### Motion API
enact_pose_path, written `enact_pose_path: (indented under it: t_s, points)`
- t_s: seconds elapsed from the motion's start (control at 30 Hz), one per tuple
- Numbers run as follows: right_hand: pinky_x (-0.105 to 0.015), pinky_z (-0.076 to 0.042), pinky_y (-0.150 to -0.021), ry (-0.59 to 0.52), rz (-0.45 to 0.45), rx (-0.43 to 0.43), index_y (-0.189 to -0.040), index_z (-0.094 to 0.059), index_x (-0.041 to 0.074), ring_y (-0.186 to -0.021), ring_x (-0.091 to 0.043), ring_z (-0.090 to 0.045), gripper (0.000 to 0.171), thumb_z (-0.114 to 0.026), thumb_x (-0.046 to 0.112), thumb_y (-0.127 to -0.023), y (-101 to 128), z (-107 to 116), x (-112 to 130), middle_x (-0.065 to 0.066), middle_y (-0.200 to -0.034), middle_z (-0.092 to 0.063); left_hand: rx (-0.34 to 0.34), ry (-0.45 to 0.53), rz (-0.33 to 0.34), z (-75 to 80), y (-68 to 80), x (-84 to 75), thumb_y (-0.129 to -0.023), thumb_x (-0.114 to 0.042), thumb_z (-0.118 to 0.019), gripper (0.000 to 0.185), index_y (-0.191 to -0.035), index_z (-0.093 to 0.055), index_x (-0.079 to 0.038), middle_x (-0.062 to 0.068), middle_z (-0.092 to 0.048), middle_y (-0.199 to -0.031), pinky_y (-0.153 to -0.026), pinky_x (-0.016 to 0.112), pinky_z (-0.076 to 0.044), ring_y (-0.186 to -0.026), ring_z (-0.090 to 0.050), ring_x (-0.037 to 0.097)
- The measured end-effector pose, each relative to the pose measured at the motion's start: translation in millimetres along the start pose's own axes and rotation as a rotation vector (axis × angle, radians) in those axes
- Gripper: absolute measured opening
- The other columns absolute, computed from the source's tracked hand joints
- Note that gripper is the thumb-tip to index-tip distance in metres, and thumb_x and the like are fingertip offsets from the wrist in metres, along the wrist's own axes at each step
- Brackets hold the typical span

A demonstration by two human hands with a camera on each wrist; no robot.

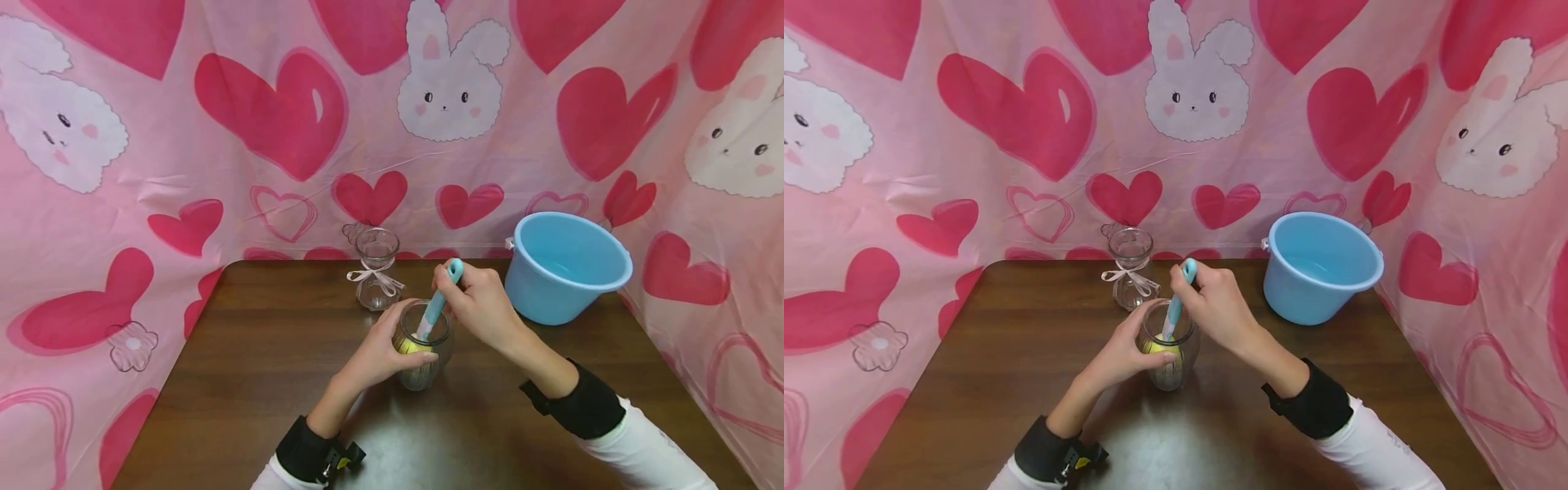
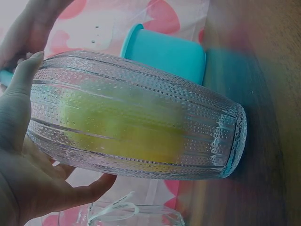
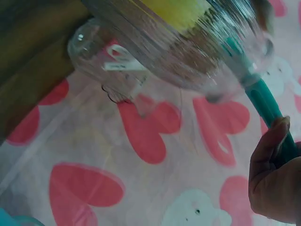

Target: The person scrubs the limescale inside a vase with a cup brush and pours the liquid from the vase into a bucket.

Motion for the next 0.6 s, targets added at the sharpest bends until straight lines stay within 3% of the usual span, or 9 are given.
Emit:
enact_pose_path:
  t_s: [0.13,0.2,0.37,0.47,0.6]
  points:
    - [-0.028,-0.048,-0.047,-0.052,-0.007,-0.098,-0.086,-0.071,0.008,-0.048,-0.020,-0.055,0.023,-0.060,0.015,-0.106,-5.2,18.4,5.8,-0.001,-0.063,-0.059,-0.002,-0.002,0.002,0.0,-0.6,-0.6,-0.078,-0.033,-0.092,0.087,-0.151,-0.047,-0.023,0.004,-0.052,-0.147,-0.108,0.052,-0.043,-0.134,-0.050,0.024]
    - [-0.027,-0.045,-0.046,-0.053,0.026,-0.121,-0.085,-0.070,0.009,-0.047,-0.015,-0.052,0.024,-0.059,0.013,-0.106,-5.3,21.1,9.8,-0.002,-0.061,-0.057,-0.003,0.000,-0.007,0.3,-0.6,-1.7,-0.078,-0.034,-0.092,0.086,-0.151,-0.047,-0.024,0.005,-0.052,-0.147,-0.108,0.053,-0.043,-0.133,-0.050,0.027]
    - [-0.028,-0.046,-0.049,-0.010,0.081,-0.016,-0.087,-0.068,0.009,-0.052,-0.010,-0.053,0.020,-0.058,0.009,-0.105,0.4,2.3,7.8,0.003,-0.064,-0.057,-0.004,0.000,-0.023,0.5,-0.2,-2.5,-0.079,-0.034,-0.092,0.087,-0.152,-0.046,-0.023,0.002,-0.052,-0.147,-0.108,0.052,-0.045,-0.133,-0.051,0.023]
    - [-0.028,-0.047,-0.052,0.012,0.069,0.037,-0.088,-0.068,0.009,-0.056,-0.009,-0.055,0.020,-0.058,0.010,-0.106,1.4,-4.2,5.1,0.003,-0.067,-0.059,-0.001,0.001,-0.014,-0.1,0.5,-1.2,-0.078,-0.035,-0.092,0.088,-0.152,-0.045,-0.023,0.001,-0.051,-0.146,-0.107,0.050,-0.046,-0.131,-0.051,0.022]
    - [-0.029,-0.048,-0.052,0.015,0.055,-0.004,-0.088,-0.068,0.011,-0.055,-0.013,-0.055,0.023,-0.056,0.015,-0.107,-3.9,7.6,11.6,0.001,-0.066,-0.058,0.005,0.012,-0.013,-1.0,0.4,-0.9,-0.079,-0.035,-0.092,0.088,-0.152,-0.045,-0.022,0.005,-0.051,-0.147,-0.108,0.052,-0.045,-0.133,-0.051,0.028]
Point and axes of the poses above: each hand's wrist, its own y-axis away from the middle knuckle, its own z-axis out of the back of the hand, x = y × z, the point moved 8 cm from there along -y, towards the middle knuckle
